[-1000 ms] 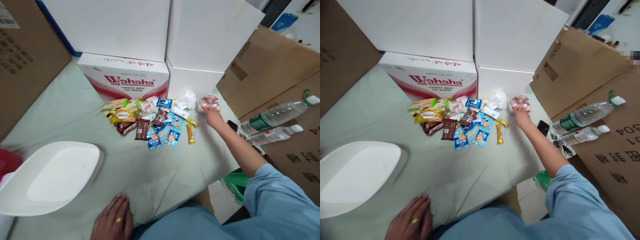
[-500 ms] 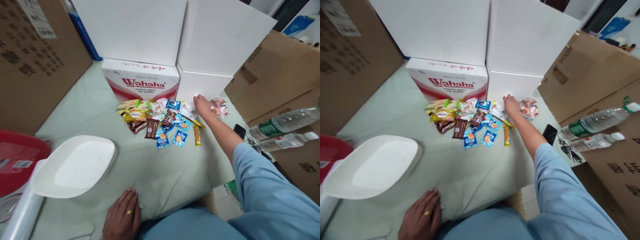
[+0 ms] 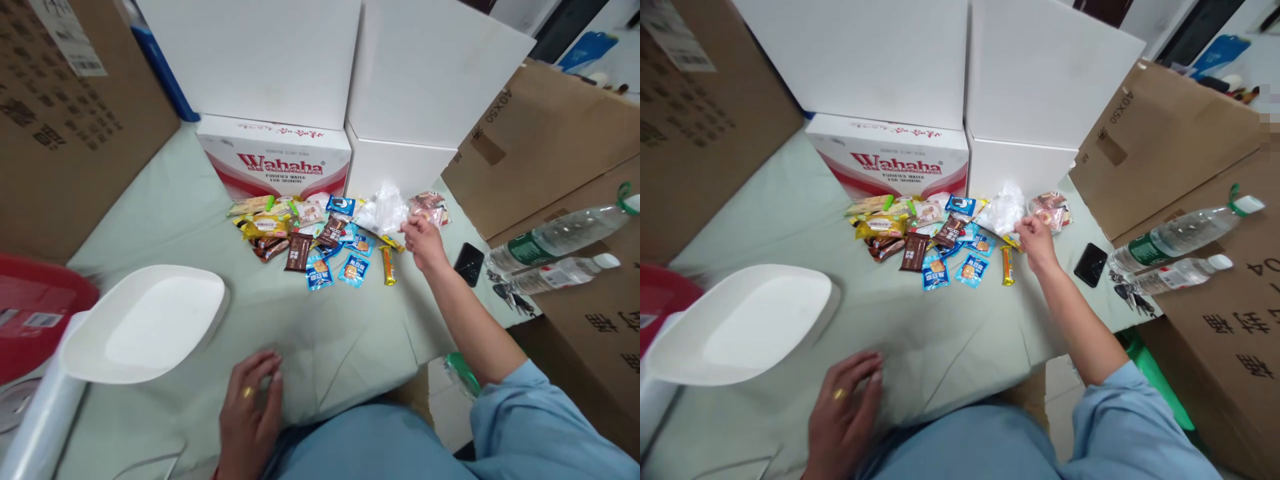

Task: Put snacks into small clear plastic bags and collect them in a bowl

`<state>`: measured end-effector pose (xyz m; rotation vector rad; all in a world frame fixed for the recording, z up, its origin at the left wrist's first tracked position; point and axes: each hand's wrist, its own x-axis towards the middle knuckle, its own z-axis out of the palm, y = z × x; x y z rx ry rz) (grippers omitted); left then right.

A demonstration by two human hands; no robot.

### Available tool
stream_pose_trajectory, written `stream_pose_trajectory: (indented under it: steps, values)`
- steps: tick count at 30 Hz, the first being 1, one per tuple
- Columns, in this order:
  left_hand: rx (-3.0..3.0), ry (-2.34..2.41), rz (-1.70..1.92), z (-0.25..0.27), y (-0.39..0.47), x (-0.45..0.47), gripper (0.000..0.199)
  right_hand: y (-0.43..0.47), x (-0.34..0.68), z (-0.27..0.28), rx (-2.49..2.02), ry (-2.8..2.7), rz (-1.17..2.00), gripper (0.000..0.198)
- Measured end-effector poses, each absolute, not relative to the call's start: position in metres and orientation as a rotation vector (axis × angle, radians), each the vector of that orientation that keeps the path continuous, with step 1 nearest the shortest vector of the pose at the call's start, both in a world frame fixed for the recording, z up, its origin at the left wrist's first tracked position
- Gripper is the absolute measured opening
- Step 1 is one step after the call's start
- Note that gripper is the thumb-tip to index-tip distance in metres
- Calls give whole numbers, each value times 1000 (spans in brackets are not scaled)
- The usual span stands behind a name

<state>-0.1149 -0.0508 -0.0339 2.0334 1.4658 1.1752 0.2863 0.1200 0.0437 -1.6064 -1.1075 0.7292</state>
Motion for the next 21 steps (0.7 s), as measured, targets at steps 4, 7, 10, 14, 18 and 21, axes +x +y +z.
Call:
stream_pose_trajectory:
  steps: [4,7,10,14,18,21]
  values:
    - [1661,1213,1026,-17,-8,-74,26,67,250,22,-1238,-669,1270,41]
    - [1377,1062,1005,-11,23,-43,37,41,225,9,-1112,-487,1409,41]
    - [1163,950,929,-9,46,-17,64,25,207,-2,-1072,-370,1477,41]
    - [1115,888,870,-16,59,6,71,13,193,-12,-1102,-373,1545,42]
    - [1113,914,923,-32,61,14,48,4,192,-16,-1173,-444,1569,42]
    - [1098,971,985,-41,61,12,41,0,192,-17,-1374,-595,1307,39]
